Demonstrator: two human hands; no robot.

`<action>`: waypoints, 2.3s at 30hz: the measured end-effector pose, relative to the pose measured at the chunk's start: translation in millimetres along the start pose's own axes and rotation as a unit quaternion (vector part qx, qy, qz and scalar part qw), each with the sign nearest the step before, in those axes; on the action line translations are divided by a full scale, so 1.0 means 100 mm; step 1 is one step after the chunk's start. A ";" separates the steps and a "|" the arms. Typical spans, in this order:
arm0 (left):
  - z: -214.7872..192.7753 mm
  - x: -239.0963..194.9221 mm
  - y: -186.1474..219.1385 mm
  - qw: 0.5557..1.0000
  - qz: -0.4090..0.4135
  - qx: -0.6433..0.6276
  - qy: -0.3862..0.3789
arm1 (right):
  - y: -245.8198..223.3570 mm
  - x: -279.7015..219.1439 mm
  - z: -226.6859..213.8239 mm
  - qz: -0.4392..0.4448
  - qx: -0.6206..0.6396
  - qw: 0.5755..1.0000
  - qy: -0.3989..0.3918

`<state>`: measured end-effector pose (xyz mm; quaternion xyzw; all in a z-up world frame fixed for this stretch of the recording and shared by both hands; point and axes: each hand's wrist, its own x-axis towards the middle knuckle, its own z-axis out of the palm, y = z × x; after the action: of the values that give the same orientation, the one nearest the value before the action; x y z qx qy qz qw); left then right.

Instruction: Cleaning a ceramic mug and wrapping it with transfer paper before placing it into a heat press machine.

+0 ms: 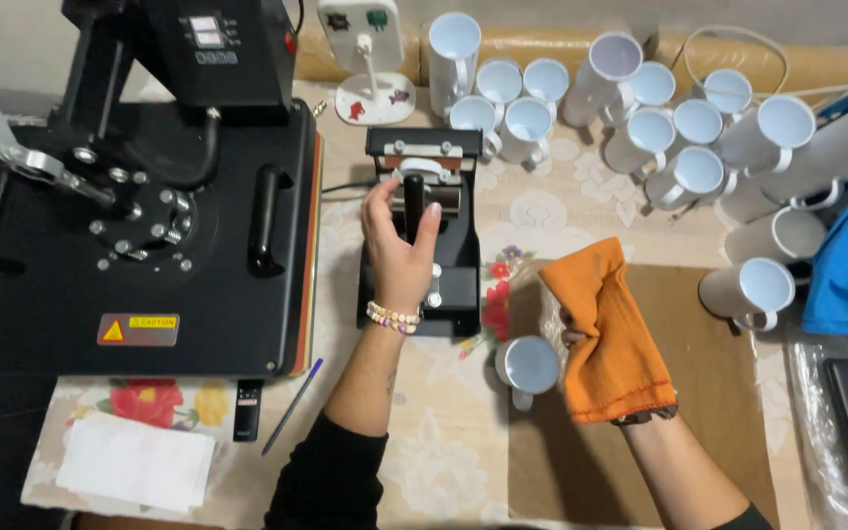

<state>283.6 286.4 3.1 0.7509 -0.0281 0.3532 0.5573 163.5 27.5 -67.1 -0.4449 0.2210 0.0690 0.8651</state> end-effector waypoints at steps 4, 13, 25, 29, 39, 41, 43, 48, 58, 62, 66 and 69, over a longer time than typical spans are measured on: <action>0.12 0.05 -0.19 0.995 -0.086 -0.031 -0.035 | -0.18 0.26 0.29 -0.029 -0.012 0.999 -0.013; 0.30 -0.60 0.61 0.968 -0.069 -0.108 -0.215 | -0.34 0.40 0.44 -0.063 -0.018 0.998 0.003; 0.35 -0.53 0.93 0.952 -0.128 -0.125 -0.249 | -0.64 -0.22 0.92 -0.264 -0.394 0.864 -0.170; 0.40 -0.64 0.85 0.946 -0.112 -0.127 -0.277 | -0.59 -0.18 0.75 -0.218 -0.382 0.894 -0.089; 0.30 -0.75 0.59 0.958 -0.137 -0.191 -0.164 | -0.67 0.18 0.26 -0.395 -0.231 0.888 0.047; 0.32 -0.74 0.61 0.948 -0.141 -0.231 -0.169 | -0.76 0.09 0.24 -0.465 -0.389 0.792 0.073; 0.30 -0.54 1.11 0.938 -0.146 -0.261 -0.175 | -0.77 -0.17 0.50 -0.501 -0.448 0.740 0.037; 0.49 -0.58 1.32 0.884 -0.182 -0.342 -0.261 | -0.82 -0.45 0.74 -0.511 -0.484 0.711 0.009; 0.35 -0.76 1.27 0.917 0.104 -0.052 -0.381 | -0.89 -0.60 1.10 -0.439 -0.413 0.797 0.027; 0.33 -0.91 1.07 0.915 0.058 -0.057 -0.396 | -0.87 -0.53 1.20 -0.406 -0.383 0.829 0.032; 0.17 -0.74 1.06 0.922 0.046 -0.080 -0.377 | -0.67 0.05 0.80 -0.369 -0.356 0.858 0.042; 0.12 -0.47 0.78 0.971 0.104 -0.035 -0.213 | -0.41 0.63 0.02 -0.344 -0.334 0.876 0.049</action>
<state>220.5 230.3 39.2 0.7821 -0.2366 0.2399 0.5243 233.4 0.1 -63.6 -0.7582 0.0604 -0.1851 0.6223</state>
